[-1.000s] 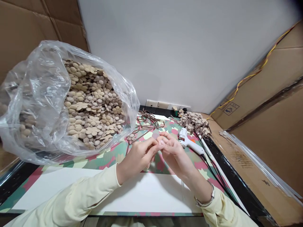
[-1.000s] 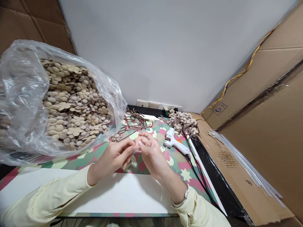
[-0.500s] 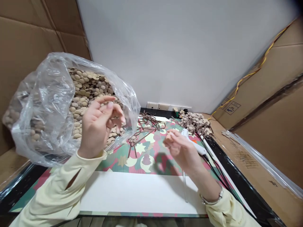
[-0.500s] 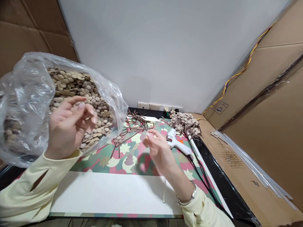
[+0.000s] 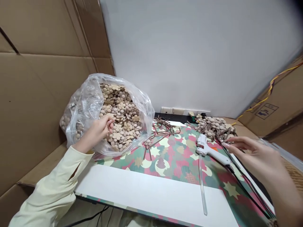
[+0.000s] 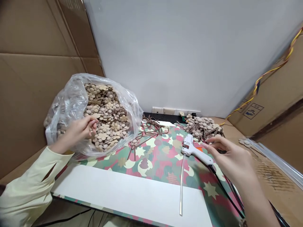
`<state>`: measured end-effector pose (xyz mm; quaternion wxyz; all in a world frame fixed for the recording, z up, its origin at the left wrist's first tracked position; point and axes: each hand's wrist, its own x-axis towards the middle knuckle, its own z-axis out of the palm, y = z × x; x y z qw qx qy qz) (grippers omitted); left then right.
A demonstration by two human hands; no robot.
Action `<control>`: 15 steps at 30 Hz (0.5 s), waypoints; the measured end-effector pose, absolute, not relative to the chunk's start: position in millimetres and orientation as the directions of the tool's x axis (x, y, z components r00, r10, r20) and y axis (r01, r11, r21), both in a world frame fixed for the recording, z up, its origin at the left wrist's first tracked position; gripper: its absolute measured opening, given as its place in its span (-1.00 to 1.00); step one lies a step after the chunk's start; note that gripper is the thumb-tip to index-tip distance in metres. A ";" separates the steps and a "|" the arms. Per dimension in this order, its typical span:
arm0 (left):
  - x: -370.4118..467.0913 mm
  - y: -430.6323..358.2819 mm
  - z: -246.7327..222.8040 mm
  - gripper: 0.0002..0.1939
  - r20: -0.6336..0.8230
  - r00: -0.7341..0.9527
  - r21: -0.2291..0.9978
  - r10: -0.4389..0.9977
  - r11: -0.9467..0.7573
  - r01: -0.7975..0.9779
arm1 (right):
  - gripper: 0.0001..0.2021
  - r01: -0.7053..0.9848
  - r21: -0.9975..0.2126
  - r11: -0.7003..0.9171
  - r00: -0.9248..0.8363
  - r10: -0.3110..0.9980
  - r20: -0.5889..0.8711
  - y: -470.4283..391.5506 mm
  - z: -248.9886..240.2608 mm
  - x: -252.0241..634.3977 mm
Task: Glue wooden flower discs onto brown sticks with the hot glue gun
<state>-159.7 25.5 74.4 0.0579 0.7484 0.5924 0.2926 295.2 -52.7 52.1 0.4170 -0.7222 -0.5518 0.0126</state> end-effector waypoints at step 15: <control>-122.2 68.7 49.5 -0.76 0.234 0.352 -0.237 0.906 -0.298 0.925 | -0.83 0.988 -0.143 0.052 -0.047 0.998 0.037 -23.6 -9.3 319.7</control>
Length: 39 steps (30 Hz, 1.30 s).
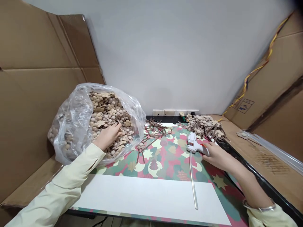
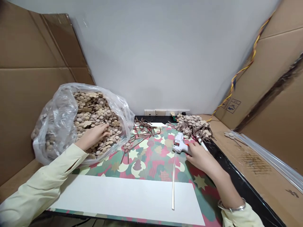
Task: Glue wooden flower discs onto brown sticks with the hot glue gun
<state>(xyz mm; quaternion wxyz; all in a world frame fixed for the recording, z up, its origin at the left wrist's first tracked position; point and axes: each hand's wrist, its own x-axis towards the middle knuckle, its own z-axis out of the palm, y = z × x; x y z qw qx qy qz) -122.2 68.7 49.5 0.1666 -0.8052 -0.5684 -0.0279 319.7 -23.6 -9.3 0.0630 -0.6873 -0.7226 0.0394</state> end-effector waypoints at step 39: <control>-23.5 11.7 4.2 -0.73 0.177 0.261 0.915 0.949 -0.257 0.313 | -0.69 0.232 -0.972 0.019 -0.217 0.976 -0.032 -58.8 44.0 223.3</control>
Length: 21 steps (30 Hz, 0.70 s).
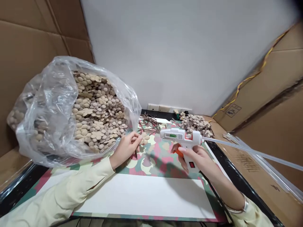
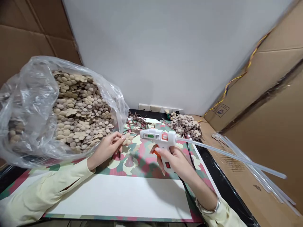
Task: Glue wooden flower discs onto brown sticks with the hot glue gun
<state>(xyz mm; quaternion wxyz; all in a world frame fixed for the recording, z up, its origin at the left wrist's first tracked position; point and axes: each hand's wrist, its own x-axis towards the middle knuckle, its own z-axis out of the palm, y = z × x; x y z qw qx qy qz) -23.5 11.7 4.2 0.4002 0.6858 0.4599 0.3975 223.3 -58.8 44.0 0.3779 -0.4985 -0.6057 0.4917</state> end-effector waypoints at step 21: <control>6.6 -13.9 10.0 -0.61 -0.148 0.597 0.985 0.789 0.175 0.013 | -0.61 0.192 -0.981 -0.008 -0.044 0.999 -0.017 -45.4 24.4 192.1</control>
